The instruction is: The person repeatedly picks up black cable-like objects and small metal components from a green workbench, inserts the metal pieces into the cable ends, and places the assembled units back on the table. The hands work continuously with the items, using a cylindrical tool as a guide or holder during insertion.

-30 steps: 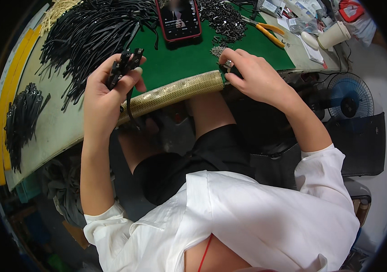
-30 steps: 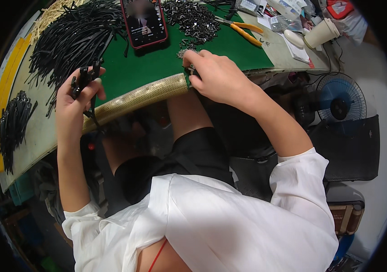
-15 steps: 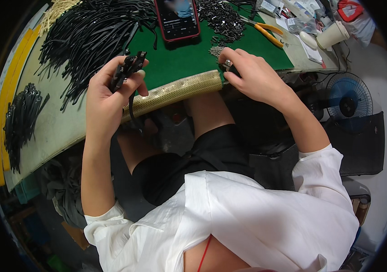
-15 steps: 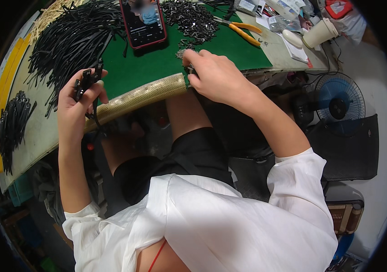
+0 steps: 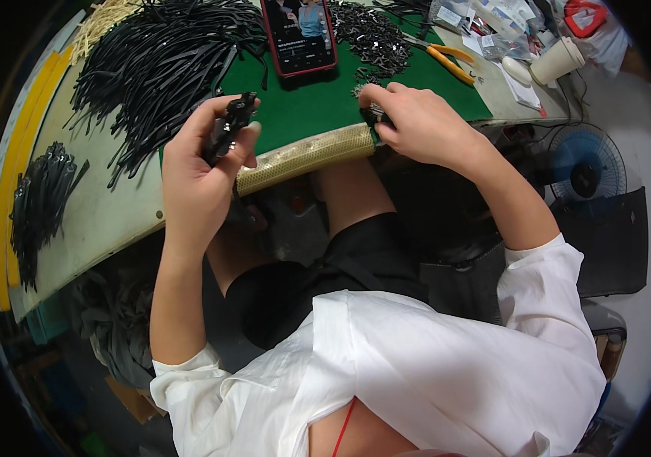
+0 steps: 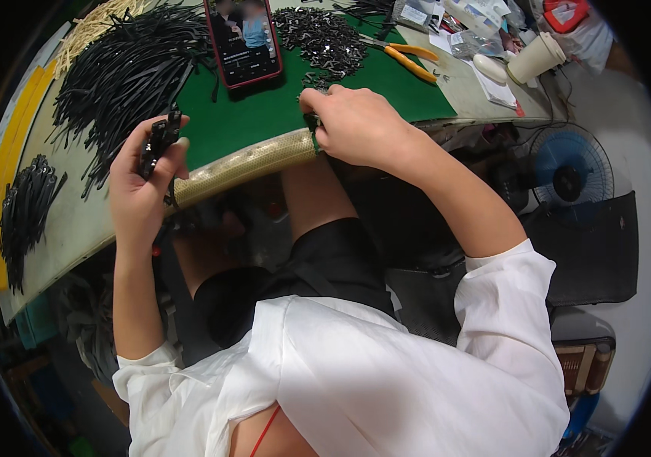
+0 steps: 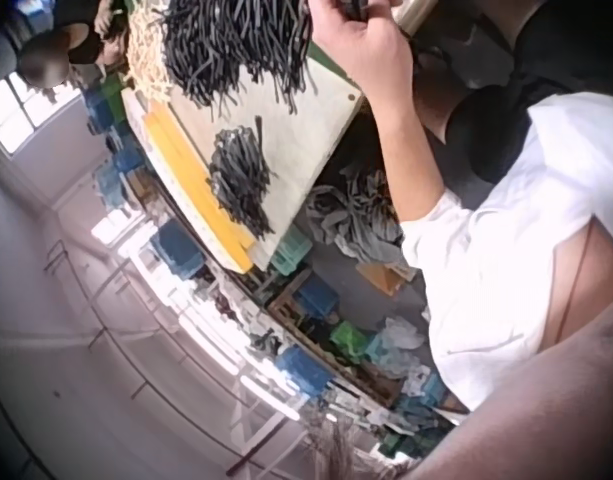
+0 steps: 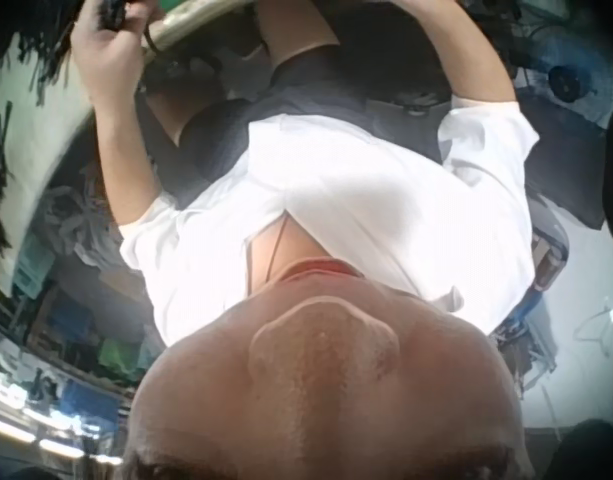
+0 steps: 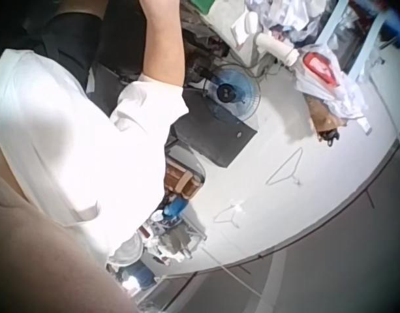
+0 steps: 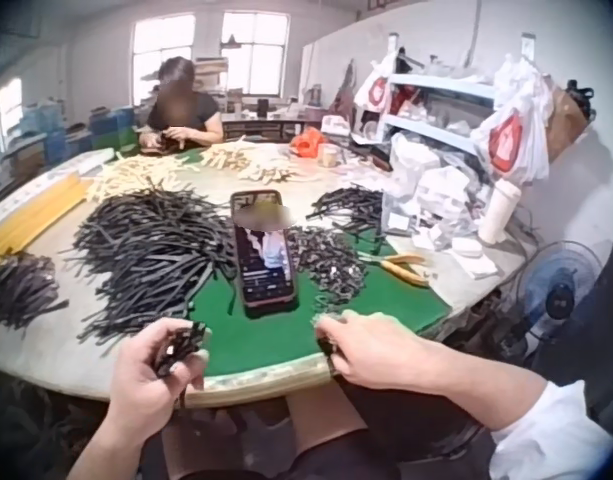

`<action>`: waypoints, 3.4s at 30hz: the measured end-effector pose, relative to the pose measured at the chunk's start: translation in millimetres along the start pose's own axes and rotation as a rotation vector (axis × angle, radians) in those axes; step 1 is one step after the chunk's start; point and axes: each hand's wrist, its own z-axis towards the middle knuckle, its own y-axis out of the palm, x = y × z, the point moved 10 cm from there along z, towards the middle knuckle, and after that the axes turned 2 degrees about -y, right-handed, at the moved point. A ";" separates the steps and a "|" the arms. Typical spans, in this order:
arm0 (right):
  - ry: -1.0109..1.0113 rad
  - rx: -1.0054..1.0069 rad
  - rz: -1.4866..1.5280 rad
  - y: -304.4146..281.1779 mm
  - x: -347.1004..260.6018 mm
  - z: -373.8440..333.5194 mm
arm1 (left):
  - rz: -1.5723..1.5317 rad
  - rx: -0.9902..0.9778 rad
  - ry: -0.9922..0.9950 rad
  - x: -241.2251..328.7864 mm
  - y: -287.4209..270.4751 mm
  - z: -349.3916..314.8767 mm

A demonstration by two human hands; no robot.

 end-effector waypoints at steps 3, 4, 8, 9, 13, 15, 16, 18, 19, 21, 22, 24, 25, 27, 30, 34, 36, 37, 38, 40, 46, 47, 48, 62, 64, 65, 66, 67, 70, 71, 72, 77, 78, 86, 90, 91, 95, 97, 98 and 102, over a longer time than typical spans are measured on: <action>-0.011 0.008 0.002 -2.8 -1.3 -0.9 | 0.118 0.078 0.149 13.2 -1.4 -4.7; -0.019 0.024 -0.005 -6.0 -0.7 -3.6 | 0.165 0.089 0.171 18.5 1.0 -7.4; -0.106 0.052 0.499 -27.5 -37.4 -4.4 | 0.411 0.146 0.313 37.9 10.7 -19.8; -0.066 0.019 0.767 -28.1 -44.5 -10.1 | 0.402 0.149 0.334 39.9 13.9 -19.9; -0.030 -0.019 1.460 -17.4 -79.5 -23.7 | 0.445 0.178 0.497 54.1 22.8 -24.0; -0.002 -0.040 1.504 -12.5 -83.3 -26.2 | 0.454 0.189 0.525 54.2 24.3 -25.5; -0.005 -0.033 1.515 -10.8 -84.3 -25.7 | 0.457 0.196 0.531 53.7 23.7 -25.9; -0.007 -0.021 1.533 -7.4 -85.6 -24.5 | 0.457 0.212 0.542 52.3 23.5 -27.0; -0.010 -0.026 1.538 -7.0 -86.3 -24.5 | 0.462 0.215 0.548 52.4 24.1 -26.8; 0.004 -0.031 1.537 -6.2 -87.3 -23.7 | 0.478 0.223 0.555 53.1 23.6 -27.5; 0.012 -0.034 1.537 -6.2 -88.0 -23.3 | 0.499 0.224 0.555 53.4 23.8 -27.9; 0.077 -0.061 1.577 -3.6 -89.7 -23.9 | 0.537 0.225 0.556 53.4 24.9 -28.1; 0.109 -0.075 1.597 -1.3 -90.6 -23.8 | 0.557 0.230 0.571 55.2 25.1 -28.9; 0.084 0.003 1.504 -0.7 -86.0 -23.8 | 0.583 0.235 0.603 57.9 28.7 -30.1; 0.047 0.150 1.275 -7.1 -83.5 -21.2 | 0.628 0.219 0.632 55.6 29.2 -28.5; -0.113 0.477 0.697 -16.4 -89.3 -21.1 | 0.764 0.147 0.572 44.7 32.0 -22.1; -0.126 0.504 0.452 -14.8 -97.5 -20.4 | 0.881 0.094 0.468 33.9 34.1 -16.8; -0.136 0.506 0.374 -14.3 -100.7 -20.1 | 0.929 0.108 0.442 32.5 32.9 -14.8; -0.116 0.507 0.365 -14.1 -98.6 -20.1 | 0.976 0.122 0.419 32.4 32.0 -11.5; -0.071 0.509 0.347 -13.8 -91.3 -22.0 | 1.062 0.187 0.368 32.9 23.8 -0.7; -0.013 0.372 0.496 3.6 -62.7 -28.6 | 1.339 0.295 0.428 -3.9 -34.5 90.0; -0.006 0.367 0.517 5.7 -59.1 -29.4 | 1.407 0.206 0.298 -21.0 -34.7 107.9; 0.003 0.365 0.534 5.9 -54.8 -30.7 | 1.466 0.116 0.170 -38.3 -34.2 123.4; -0.053 0.136 0.323 -6.6 12.9 -28.4 | 1.369 0.096 0.134 -22.0 -57.5 117.3; -0.049 0.084 0.269 -1.5 16.8 -26.7 | 1.250 0.115 0.120 -10.0 -58.0 111.8; -0.040 0.058 0.250 0.0 18.7 -26.5 | 1.204 0.130 0.136 0.2 -53.9 106.2; -0.041 0.027 0.234 1.4 16.7 -23.8 | 1.030 0.060 0.093 1.3 -55.3 100.9; -0.042 0.004 0.199 1.5 15.8 -20.1 | 0.854 -0.007 0.050 1.8 -55.4 96.1; -0.037 0.002 0.169 2.0 14.0 -13.8 | 0.339 -0.086 0.032 9.9 -34.4 63.9; -0.046 0.010 0.159 3.6 14.2 -12.3 | 0.218 -0.089 0.017 11.1 -24.9 52.1; -0.053 0.019 0.148 3.4 14.1 -12.3 | 0.097 -0.094 0.004 11.9 -19.4 42.9; -0.061 -0.030 0.123 4.3 9.5 -10.9 | -0.018 -0.139 -0.085 4.4 -1.0 13.1; -0.067 -0.033 0.123 4.4 9.0 -11.0 | -0.029 -0.129 -0.102 3.2 1.0 10.9; -0.036 -0.029 0.124 5.1 10.5 -10.6 | -0.007 -0.150 -0.079 -9.1 0.9 8.3; -0.032 -0.035 0.116 5.0 10.7 -11.3 | 0.017 -0.079 -0.143 -4.8 -1.9 8.8; -0.029 -0.040 0.110 5.6 10.6 -11.2 | 0.001 -0.073 -0.129 -6.4 -1.9 9.2; -0.023 -0.048 0.116 4.9 7.4 -9.2 | 0.023 -0.053 -0.090 -4.0 -2.7 7.9; -0.036 -0.034 0.115 5.6 6.7 -8.7 | 0.018 -0.012 -0.070 -4.1 -5.3 7.1; -0.036 -0.038 0.110 5.6 6.1 -7.9 | 0.016 0.008 -0.058 -3.7 -6.4 7.3; -0.044 -0.060 0.065 4.9 0.3 -3.7 | 0.053 0.004 -0.033 -2.0 -6.7 5.6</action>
